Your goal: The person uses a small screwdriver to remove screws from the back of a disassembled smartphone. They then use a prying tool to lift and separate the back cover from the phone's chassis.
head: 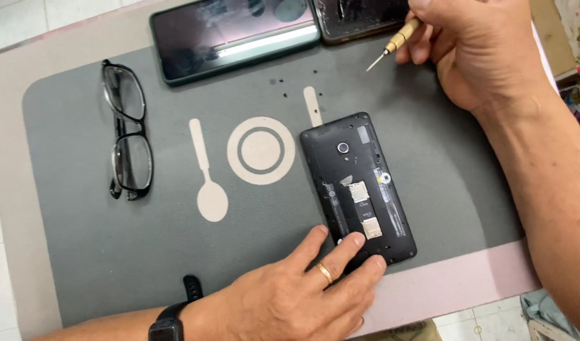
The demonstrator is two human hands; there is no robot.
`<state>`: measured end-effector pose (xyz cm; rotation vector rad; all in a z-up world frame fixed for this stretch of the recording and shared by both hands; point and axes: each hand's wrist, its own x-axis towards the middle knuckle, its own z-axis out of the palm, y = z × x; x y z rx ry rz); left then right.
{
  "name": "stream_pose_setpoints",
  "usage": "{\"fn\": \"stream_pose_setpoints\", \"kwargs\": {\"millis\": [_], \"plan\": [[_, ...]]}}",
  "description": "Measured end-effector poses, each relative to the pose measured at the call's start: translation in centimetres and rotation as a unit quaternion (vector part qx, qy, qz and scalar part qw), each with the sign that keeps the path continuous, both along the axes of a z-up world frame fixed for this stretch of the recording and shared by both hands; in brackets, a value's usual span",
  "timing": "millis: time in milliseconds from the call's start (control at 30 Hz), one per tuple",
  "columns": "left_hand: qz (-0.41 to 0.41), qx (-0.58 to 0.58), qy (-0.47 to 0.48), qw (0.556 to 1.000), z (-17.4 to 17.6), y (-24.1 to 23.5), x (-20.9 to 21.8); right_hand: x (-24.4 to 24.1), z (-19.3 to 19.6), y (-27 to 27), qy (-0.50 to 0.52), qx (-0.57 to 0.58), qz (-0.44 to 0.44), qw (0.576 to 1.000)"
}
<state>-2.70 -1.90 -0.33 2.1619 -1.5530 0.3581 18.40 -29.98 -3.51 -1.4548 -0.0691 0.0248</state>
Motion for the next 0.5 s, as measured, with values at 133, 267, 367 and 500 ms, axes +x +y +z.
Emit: {"fn": "stream_pose_setpoints", "kwargs": {"millis": [133,267,367,500], "plan": [[0.012,0.001,-0.037,0.999,-0.2,0.2,-0.1,-0.2,0.3,0.3,0.014,0.008,-0.007,1.0],[0.018,-0.029,-0.054,0.998,0.0,-0.1,-0.2,0.2,1.5,0.5,0.027,-0.057,0.022,0.998],[0.009,-0.044,-0.043,0.998,0.4,-0.2,-0.4,1.0,3.0,0.6,0.083,-0.115,0.078,0.987],[-0.009,-0.03,-0.038,0.999,0.6,0.0,-0.3,2.5,4.0,0.3,0.153,-0.146,0.193,0.958]]}}
